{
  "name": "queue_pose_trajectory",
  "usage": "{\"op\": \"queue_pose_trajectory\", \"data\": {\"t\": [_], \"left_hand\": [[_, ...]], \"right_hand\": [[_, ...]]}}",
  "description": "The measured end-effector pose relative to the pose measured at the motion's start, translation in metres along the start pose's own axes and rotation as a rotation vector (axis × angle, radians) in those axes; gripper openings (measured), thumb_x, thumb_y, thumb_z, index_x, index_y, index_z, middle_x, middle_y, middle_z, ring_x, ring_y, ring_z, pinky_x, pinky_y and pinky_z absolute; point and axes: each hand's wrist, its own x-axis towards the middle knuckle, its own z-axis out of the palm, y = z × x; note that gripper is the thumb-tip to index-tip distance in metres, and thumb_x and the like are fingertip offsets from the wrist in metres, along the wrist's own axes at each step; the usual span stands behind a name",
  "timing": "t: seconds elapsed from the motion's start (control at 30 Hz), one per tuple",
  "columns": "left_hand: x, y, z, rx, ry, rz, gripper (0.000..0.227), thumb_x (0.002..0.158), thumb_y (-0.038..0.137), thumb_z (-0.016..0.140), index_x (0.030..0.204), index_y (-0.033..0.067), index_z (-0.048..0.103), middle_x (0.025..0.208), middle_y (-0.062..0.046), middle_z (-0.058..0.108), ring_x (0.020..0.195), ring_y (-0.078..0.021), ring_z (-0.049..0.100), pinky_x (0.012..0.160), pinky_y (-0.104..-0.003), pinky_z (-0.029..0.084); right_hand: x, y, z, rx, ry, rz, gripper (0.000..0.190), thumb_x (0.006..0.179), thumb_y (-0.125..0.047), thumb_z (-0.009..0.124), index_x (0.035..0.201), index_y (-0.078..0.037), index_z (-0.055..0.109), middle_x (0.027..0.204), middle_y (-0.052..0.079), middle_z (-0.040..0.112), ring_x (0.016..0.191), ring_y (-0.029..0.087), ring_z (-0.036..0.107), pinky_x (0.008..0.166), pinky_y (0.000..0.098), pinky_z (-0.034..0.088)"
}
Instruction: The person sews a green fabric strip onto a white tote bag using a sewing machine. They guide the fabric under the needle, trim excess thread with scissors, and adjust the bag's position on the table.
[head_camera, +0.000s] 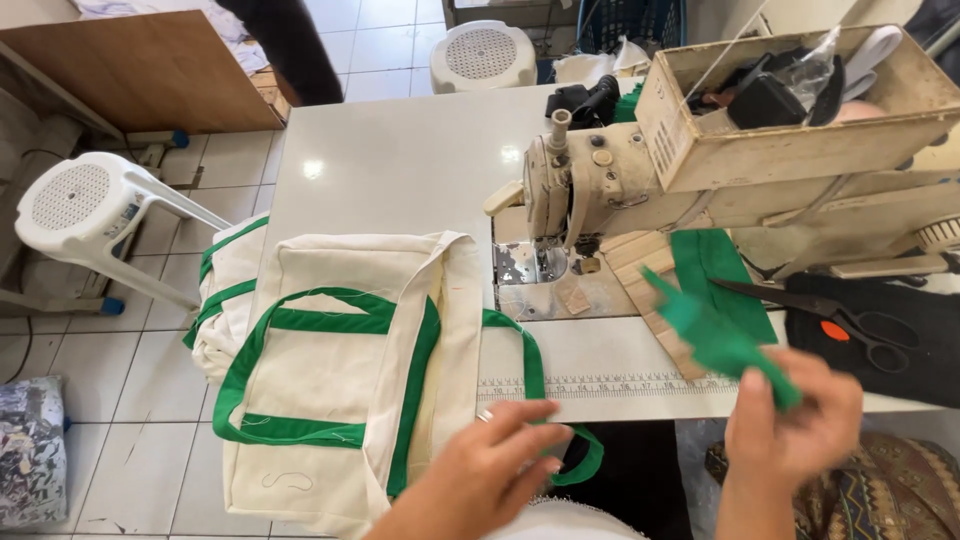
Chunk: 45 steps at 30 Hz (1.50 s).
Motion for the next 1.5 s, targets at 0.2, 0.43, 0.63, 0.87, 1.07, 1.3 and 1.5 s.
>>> {"op": "queue_pose_trajectory", "data": {"t": [0.2, 0.43, 0.63, 0.87, 1.07, 1.3, 1.5], "left_hand": [[0.013, 0.029, 0.032, -0.293, 0.223, 0.116, 0.062, 0.111, 0.033, 0.057, 0.159, 0.0048, 0.029, 0.163, -0.028, 0.035, 0.152, -0.0441, 0.043, 0.126, -0.051, 0.04], [0.004, 0.003, 0.051, -0.439, 0.061, -0.303, 0.042, 0.086, 0.007, 0.058, 0.128, 0.0056, 0.055, 0.106, -0.016, 0.065, 0.091, -0.03, 0.064, 0.081, -0.039, 0.049], [-0.001, -0.007, 0.033, -0.394, 0.181, -0.529, 0.07, 0.08, 0.039, 0.083, 0.139, 0.018, 0.051, 0.089, -0.003, 0.058, 0.073, -0.0141, 0.053, 0.066, -0.026, 0.045], [-0.001, -0.015, 0.035, -0.451, 0.209, -0.727, 0.074, 0.081, 0.031, 0.085, 0.145, 0.02, 0.05, 0.084, -0.002, 0.05, 0.069, -0.0119, 0.046, 0.065, -0.023, 0.05], [0.004, -0.016, 0.038, -0.454, 0.146, -0.685, 0.066, 0.077, 0.046, 0.083, 0.135, 0.023, 0.059, 0.087, 0.003, 0.051, 0.067, -0.0074, 0.049, 0.062, -0.022, 0.045], [0.001, -0.036, 0.075, -0.319, -0.125, -0.738, 0.054, 0.088, 0.069, 0.062, 0.114, 0.0222, 0.066, 0.083, -0.002, 0.061, 0.081, -0.0116, 0.058, 0.074, -0.025, 0.046], [0.022, -0.01, 0.075, -0.391, -0.008, -0.686, 0.077, 0.08, 0.081, 0.057, 0.136, 0.028, 0.063, 0.12, 0.003, 0.059, 0.121, -0.0143, 0.066, 0.102, -0.031, 0.054]], "right_hand": [[-0.005, -0.078, 0.003, 0.644, -0.638, -0.166, 0.025, 0.088, -0.005, 0.073, 0.11, -0.009, 0.062, 0.11, 0.015, 0.076, 0.095, 0.028, 0.084, 0.088, 0.0437, 0.072], [0.005, -0.058, 0.037, 0.532, -0.286, 0.377, 0.022, 0.089, -0.021, 0.072, 0.091, -0.014, 0.052, 0.079, 0.006, 0.062, 0.054, 0.006, 0.049, 0.05, 0.0197, 0.036], [0.034, 0.01, 0.053, 0.766, -0.124, 0.631, 0.019, 0.097, -0.011, 0.071, 0.108, -0.014, 0.056, 0.088, 0.0, 0.061, 0.076, 0.011, 0.061, 0.068, 0.0262, 0.053], [0.041, 0.045, 0.04, 0.698, -0.028, 0.681, 0.022, 0.096, -0.015, 0.076, 0.109, -0.012, 0.058, 0.097, 0.002, 0.07, 0.088, 0.012, 0.068, 0.076, 0.0261, 0.059], [0.039, 0.063, 0.03, 0.722, 0.047, 0.64, 0.02, 0.095, -0.01, 0.075, 0.109, -0.014, 0.061, 0.103, 0.0, 0.069, 0.099, 0.012, 0.068, 0.095, 0.0266, 0.056], [0.02, 0.087, 0.001, 0.68, 0.041, 0.647, 0.021, 0.098, -0.015, 0.071, 0.117, -0.012, 0.063, 0.105, 0.008, 0.071, 0.096, 0.018, 0.07, 0.09, 0.0342, 0.059], [-0.033, 0.087, 0.001, 0.415, -0.118, 0.801, 0.041, 0.085, -0.008, 0.076, 0.125, -0.003, 0.068, 0.088, 0.011, 0.07, 0.073, 0.019, 0.065, 0.067, 0.0269, 0.053]]}}
